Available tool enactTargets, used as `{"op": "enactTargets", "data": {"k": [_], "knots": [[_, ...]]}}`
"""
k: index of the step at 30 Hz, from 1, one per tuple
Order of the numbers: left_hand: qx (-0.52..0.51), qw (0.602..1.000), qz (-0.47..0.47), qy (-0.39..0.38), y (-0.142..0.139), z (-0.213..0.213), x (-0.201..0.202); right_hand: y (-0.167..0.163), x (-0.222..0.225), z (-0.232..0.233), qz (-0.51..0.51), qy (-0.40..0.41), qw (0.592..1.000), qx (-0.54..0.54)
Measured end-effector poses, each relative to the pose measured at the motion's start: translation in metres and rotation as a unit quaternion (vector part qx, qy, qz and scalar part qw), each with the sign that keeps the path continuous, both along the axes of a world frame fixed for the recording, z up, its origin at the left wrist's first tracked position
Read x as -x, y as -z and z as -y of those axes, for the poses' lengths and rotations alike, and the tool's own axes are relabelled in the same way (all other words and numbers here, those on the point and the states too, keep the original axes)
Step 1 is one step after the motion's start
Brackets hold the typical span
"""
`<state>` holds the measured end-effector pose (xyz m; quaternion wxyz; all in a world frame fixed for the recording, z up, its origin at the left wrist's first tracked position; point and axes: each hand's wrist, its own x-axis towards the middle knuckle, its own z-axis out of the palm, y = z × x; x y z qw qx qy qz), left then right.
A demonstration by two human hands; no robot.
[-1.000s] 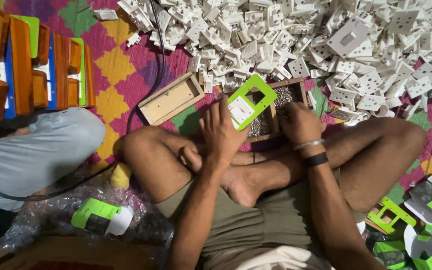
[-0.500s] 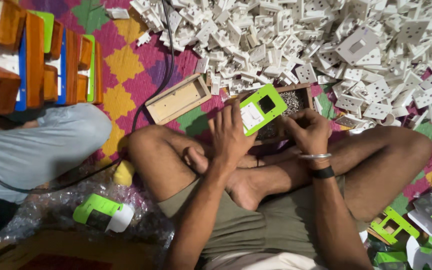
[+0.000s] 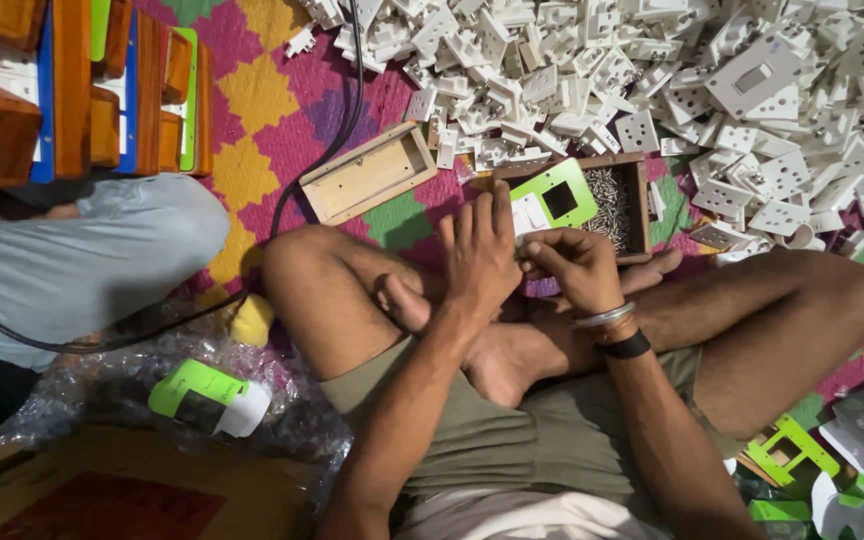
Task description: The person sits on the floor and assembles electrical switch plates by inserting white plastic inserts into colored frames and securing them with screws. The person handles blue and green frames, repeatedly picking up screws from a wooden box and tightening them into the switch plates.
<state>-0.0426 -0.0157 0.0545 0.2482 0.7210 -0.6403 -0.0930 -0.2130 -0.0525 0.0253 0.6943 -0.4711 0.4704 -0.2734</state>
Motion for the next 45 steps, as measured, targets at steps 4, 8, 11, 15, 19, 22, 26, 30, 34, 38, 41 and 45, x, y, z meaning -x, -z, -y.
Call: {"op": "enactTargets", "data": {"k": [4,8,11,15,19,22,26,30,34,38,41,45], "knots": [[-0.009,1.000,0.011,0.001,0.001,-0.001,0.001,0.002,-0.003,-0.003,-0.014,0.036,0.999,0.010],[0.002,1.000,0.018,0.003,0.005,-0.001,0.002,0.002,-0.005,-0.004,-0.029,0.045,0.998,0.027],[0.000,1.000,0.027,0.009,0.008,-0.001,0.003,0.000,-0.009,-0.006,-0.048,0.048,0.997,0.036],[-0.011,0.999,0.028,0.013,0.012,-0.003,0.003,-0.004,-0.012,-0.007,-0.069,0.048,0.995,0.046],[0.000,1.000,0.028,-0.001,0.011,-0.003,0.003,-0.005,-0.012,-0.008,-0.068,0.068,0.994,0.041],[0.011,1.000,0.016,0.003,0.008,-0.004,0.004,-0.001,-0.014,-0.009,-0.074,0.106,0.991,0.031],[-0.005,0.999,-0.032,-0.032,0.003,-0.002,-0.001,0.004,-0.018,-0.012,-0.155,0.112,0.981,0.046],[-0.013,0.999,-0.026,-0.045,-0.003,-0.001,-0.005,-0.001,-0.017,-0.007,-0.161,0.080,0.983,0.037],[0.005,0.996,-0.022,-0.087,-0.006,0.005,-0.014,-0.017,0.008,0.011,-0.312,0.096,0.903,0.280],[-0.022,0.995,-0.042,-0.089,-0.007,0.004,-0.014,-0.019,0.027,0.032,-0.429,-0.026,0.813,0.394],[-0.027,0.996,-0.054,-0.061,-0.007,0.005,-0.008,-0.012,0.027,0.038,-0.479,-0.092,0.788,0.375],[-0.020,0.997,-0.049,-0.056,-0.005,0.004,-0.008,-0.007,0.027,0.036,-0.464,-0.058,0.812,0.349]]}}
